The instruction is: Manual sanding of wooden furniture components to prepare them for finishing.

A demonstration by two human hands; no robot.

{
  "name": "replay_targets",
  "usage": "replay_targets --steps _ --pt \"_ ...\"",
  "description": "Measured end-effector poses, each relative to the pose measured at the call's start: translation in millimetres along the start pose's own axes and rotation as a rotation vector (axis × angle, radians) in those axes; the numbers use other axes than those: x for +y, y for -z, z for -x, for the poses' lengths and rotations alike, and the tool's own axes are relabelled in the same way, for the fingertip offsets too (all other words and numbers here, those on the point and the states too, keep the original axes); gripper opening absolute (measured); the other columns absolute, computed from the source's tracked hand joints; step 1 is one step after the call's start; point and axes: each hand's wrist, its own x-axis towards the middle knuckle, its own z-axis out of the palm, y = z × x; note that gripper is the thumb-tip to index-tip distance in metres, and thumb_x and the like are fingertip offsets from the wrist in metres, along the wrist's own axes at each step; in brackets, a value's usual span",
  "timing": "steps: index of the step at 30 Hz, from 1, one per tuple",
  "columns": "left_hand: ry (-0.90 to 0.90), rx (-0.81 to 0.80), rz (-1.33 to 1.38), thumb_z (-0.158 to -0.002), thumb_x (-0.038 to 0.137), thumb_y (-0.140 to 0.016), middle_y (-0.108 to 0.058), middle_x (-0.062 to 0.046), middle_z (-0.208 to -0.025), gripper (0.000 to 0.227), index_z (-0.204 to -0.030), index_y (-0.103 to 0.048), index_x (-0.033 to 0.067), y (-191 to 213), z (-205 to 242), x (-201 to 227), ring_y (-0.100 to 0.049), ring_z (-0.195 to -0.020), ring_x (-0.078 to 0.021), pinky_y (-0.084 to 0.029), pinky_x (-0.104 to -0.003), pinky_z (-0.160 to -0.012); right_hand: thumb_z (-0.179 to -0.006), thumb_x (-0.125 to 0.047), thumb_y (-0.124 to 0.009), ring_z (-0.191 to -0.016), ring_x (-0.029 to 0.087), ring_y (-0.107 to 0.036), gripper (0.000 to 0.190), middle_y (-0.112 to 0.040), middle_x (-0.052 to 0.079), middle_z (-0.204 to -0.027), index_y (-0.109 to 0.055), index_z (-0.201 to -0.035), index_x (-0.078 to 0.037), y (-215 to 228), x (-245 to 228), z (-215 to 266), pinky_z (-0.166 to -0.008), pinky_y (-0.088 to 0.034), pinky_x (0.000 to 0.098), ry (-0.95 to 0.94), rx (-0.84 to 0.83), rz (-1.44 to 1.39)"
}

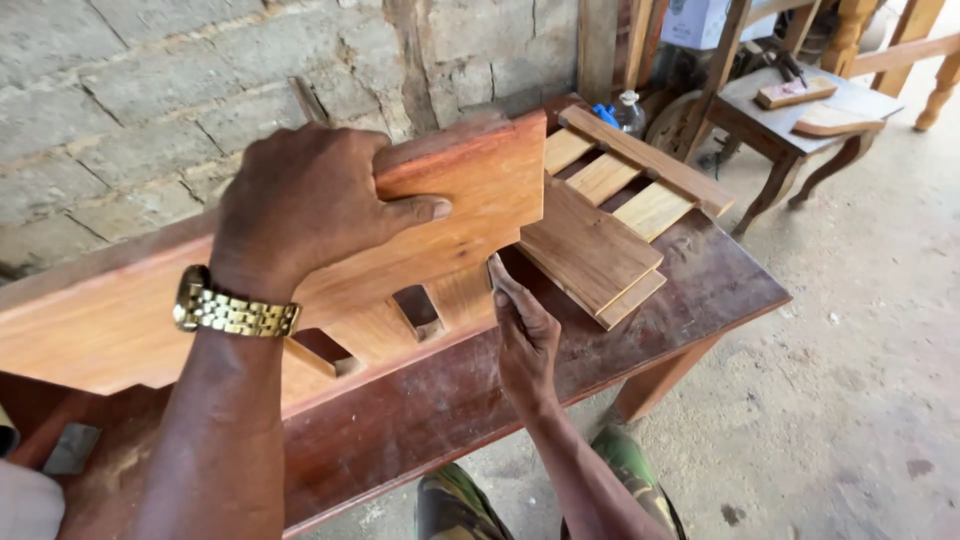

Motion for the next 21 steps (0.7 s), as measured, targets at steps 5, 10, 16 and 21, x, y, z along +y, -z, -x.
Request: replay_targets --steps 5,10,16,21 --pt "0.053 0.012 0.075 -0.075 0.079 -0.065 -0.067 -0.006 -0.063 0.069 -0.089 -0.072 0.012 -8 -6 -16 -0.067 -0.052 -0.023 -0.059 -0.04 -0.057 -0.106 -0.002 -0.052 -0.132 0.02 -0.062 0.032 -0.065 0.014 -0.14 -0.062 -0.136 0.0 6 25 -6 -0.117 -0.046 0.0328 -0.005 0.029 0.096" --pt "-0.029 0.129 0.026 -0.075 0.082 -0.073 -0.071 -0.011 -0.065 0.075 -0.092 -0.078 0.0099 -10 -10 -17 -0.071 -0.059 -0.0273 -0.06 -0.047 -0.064 -0.106 -0.002 -0.055 -0.122 0.015 -0.066 0.027 -0.07 0.011 -0.134 -0.067 -0.131 -0.001 8 13 -7 -0.11 -0.053 0.0303 -0.039 -0.018 -0.195" --pt "-0.067 0.14 0.141 -0.072 0.077 -0.077 -0.072 -0.011 -0.067 0.063 -0.093 -0.081 0.0172 -7 -7 -17 -0.071 -0.059 -0.0287 -0.058 -0.048 -0.064 -0.104 -0.008 -0.057 -0.127 0.017 -0.067 0.025 -0.068 0.01 -0.136 -0.068 -0.126 -0.003 18 15 -7 -0.111 -0.055 0.0322 -0.086 -0.063 -0.04" --pt "0.008 0.152 0.072 -0.073 0.079 -0.077 -0.072 -0.012 -0.068 0.07 -0.088 -0.079 0.0106 -8 -6 -22 -0.071 -0.061 -0.0294 -0.059 -0.048 -0.064 -0.105 -0.006 -0.062 -0.112 0.02 -0.065 0.026 -0.071 0.017 -0.128 -0.069 -0.129 0.0 9 12 -8 -0.096 -0.054 0.0327 -0.159 -0.009 -0.154"
